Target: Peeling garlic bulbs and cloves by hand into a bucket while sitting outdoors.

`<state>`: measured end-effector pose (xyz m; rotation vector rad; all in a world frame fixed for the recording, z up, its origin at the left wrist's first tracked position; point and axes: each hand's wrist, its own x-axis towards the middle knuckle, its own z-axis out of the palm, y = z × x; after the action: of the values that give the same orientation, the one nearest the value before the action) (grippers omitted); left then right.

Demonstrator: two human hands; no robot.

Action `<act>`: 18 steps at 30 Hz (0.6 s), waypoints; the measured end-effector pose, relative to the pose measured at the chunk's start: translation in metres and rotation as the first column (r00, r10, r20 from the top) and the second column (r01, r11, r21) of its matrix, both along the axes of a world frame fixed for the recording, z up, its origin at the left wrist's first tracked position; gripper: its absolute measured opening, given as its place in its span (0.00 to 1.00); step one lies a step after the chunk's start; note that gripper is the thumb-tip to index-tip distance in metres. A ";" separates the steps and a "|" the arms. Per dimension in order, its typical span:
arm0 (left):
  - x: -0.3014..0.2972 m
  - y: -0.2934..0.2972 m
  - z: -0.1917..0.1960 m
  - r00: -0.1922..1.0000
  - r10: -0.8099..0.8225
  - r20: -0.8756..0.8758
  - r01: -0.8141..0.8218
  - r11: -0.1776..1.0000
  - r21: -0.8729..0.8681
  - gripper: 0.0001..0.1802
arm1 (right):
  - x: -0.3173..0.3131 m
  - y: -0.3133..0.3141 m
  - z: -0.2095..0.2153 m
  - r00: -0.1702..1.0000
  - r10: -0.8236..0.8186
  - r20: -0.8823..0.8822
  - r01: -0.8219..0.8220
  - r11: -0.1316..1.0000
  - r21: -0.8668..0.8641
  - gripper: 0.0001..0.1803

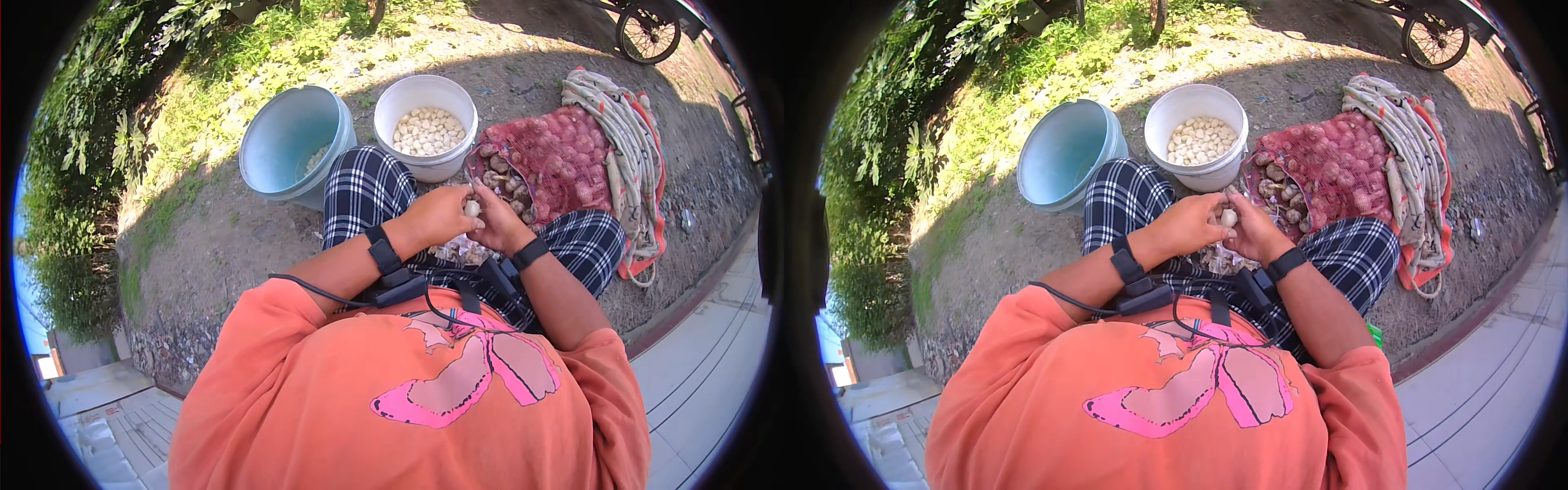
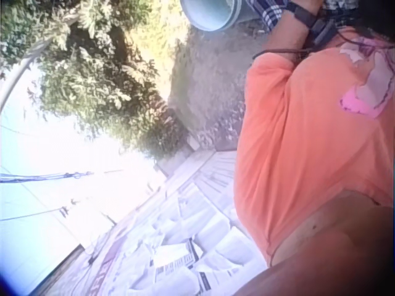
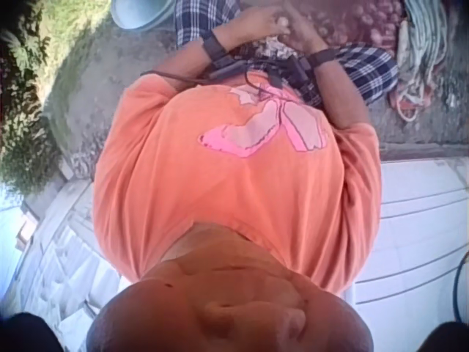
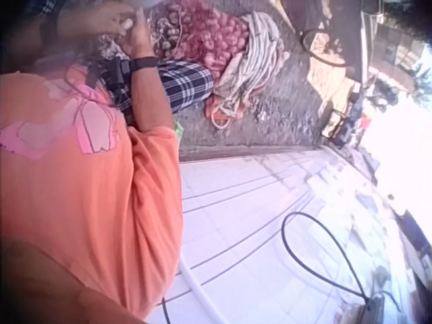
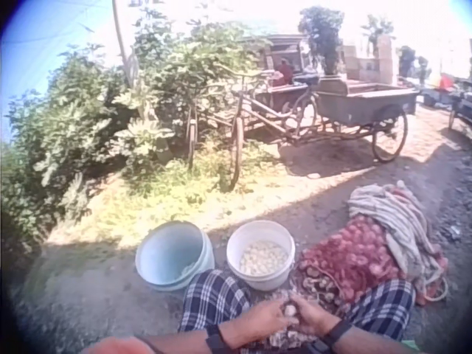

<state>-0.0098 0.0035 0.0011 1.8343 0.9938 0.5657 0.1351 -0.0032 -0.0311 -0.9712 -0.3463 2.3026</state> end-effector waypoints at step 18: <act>-0.044 0.071 0.035 0.932 -0.031 -0.362 -0.021 0.990 -0.140 0.08 | -0.048 0.180 -0.029 0.915 -0.296 0.274 0.315 0.949 -0.025 0.19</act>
<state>-0.0536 0.0744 0.0362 1.8487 1.2397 0.1443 0.0875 0.1768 -0.0601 -1.2798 -0.2064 1.9140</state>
